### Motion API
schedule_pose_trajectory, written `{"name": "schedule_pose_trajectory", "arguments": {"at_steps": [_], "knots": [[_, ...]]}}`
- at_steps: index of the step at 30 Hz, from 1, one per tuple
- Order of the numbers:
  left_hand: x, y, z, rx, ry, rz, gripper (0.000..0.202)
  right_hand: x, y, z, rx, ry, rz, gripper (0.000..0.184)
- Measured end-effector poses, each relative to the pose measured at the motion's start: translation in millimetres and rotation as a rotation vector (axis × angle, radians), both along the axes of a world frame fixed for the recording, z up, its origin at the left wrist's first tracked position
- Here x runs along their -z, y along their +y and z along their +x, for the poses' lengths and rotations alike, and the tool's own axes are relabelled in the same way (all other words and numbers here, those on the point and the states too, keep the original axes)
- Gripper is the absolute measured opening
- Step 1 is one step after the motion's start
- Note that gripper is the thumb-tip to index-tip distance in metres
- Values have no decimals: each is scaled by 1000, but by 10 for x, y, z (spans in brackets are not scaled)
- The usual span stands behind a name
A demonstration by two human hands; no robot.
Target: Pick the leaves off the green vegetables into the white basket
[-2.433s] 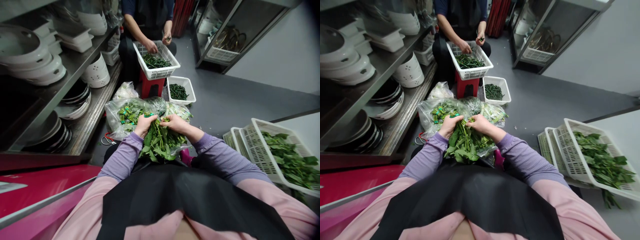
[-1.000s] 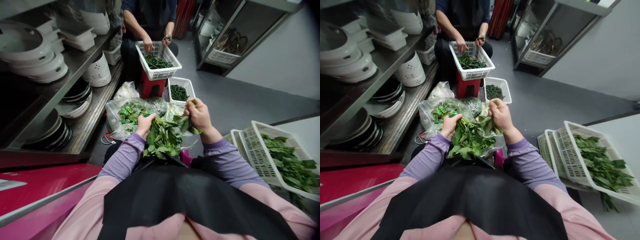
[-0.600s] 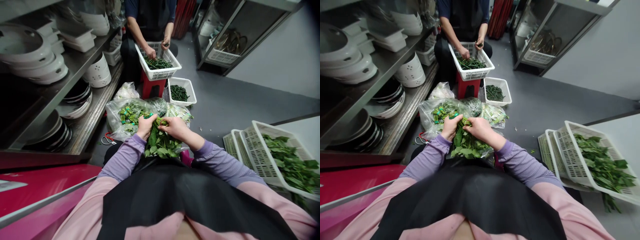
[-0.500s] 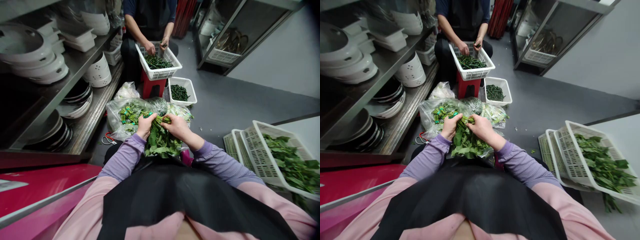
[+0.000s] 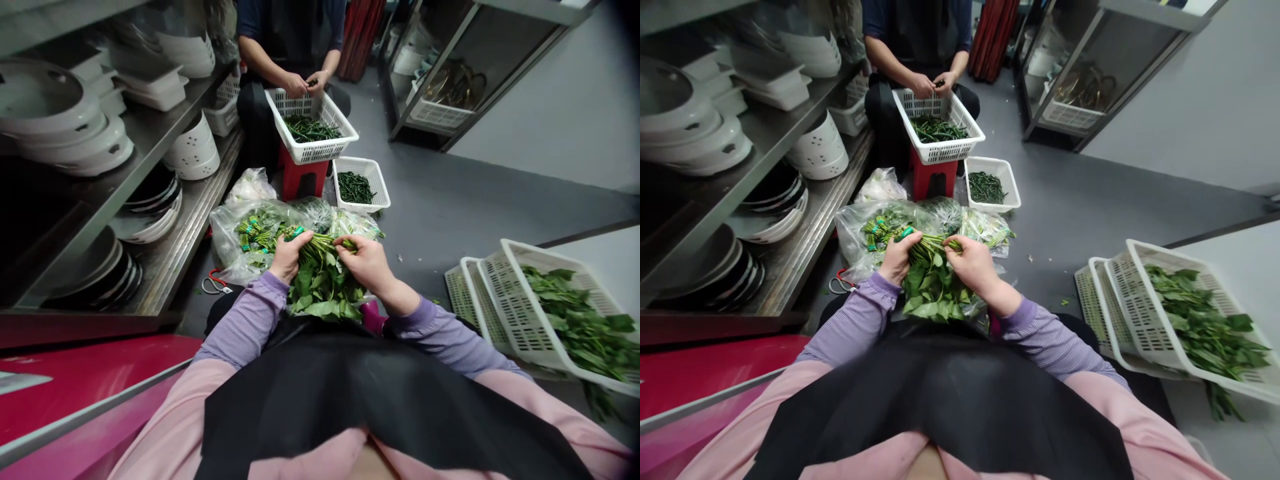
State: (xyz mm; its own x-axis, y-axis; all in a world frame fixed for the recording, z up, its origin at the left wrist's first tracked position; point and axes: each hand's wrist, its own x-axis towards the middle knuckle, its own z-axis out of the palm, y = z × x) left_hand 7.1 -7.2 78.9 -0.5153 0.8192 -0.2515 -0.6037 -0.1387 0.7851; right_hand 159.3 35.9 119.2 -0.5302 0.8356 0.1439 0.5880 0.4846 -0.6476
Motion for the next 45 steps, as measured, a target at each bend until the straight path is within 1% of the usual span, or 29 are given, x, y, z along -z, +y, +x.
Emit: {"name": "schedule_pose_trajectory", "arguments": {"at_steps": [3, 7, 9, 11, 13, 15, 21, 23, 25, 28, 30, 33, 35, 37, 39, 40, 42, 44, 45], "knots": [[-15, -22, -17, 64, 9, 24, 27, -86, 96, 85, 32, -70, 56, 25], [13, -27, -34, 143, -8, 40, 26, -190, 131, 120, -26, -270, 127, 26], [19, -27, -36, 170, -13, 48, 26, -221, 128, 138, -58, -308, 207, 26], [12, -28, -34, 186, -30, 61, 26, -227, 114, 162, -118, -330, 337, 26], [-5, -30, -28, 184, -49, 56, 26, -207, 95, 181, -216, -370, 456, 27], [-23, -35, -18, 177, -66, 35, 26, -167, 84, 183, -290, -407, 534, 31], [-41, -54, 33, 161, -119, -23, 25, -5, 153, 107, -352, -449, 638, 37], [-30, -44, 48, 122, -115, -56, 23, 29, 183, 73, -376, -460, 672, 37], [-13, -25, 60, 53, -99, -87, 22, 40, 204, 36, -383, -473, 687, 37], [10, 7, 77, -61, -47, -96, 22, 27, 236, -29, -391, -509, 683, 37], [18, 21, 90, -105, -14, -89, 22, 24, 268, -78, -434, -540, 670, 36], [23, 27, 104, -142, 32, -74, 23, 66, 318, -141, -496, -561, 572, 27], [32, 26, 102, -145, 52, -58, 24, 120, 335, -164, -468, -513, 452, 22], [51, 22, 91, -118, 62, -49, 24, 170, 339, -166, -420, -421, 314, 23], [76, 19, 81, -94, 79, -49, 24, 197, 341, -151, -425, -353, 190, 25], [88, 18, 79, -86, 98, -49, 24, 200, 344, -141, -441, -346, 152, 25], [106, 17, 86, -84, 150, -45, 25, 194, 353, -124, -461, -361, 139, 24], [109, 20, 103, -94, 183, -41, 26, 190, 350, -126, -415, -341, 153, 21], [106, 22, 114, -105, 189, -37, 26, 196, 337, -138, -372, -294, 132, 20]]}}
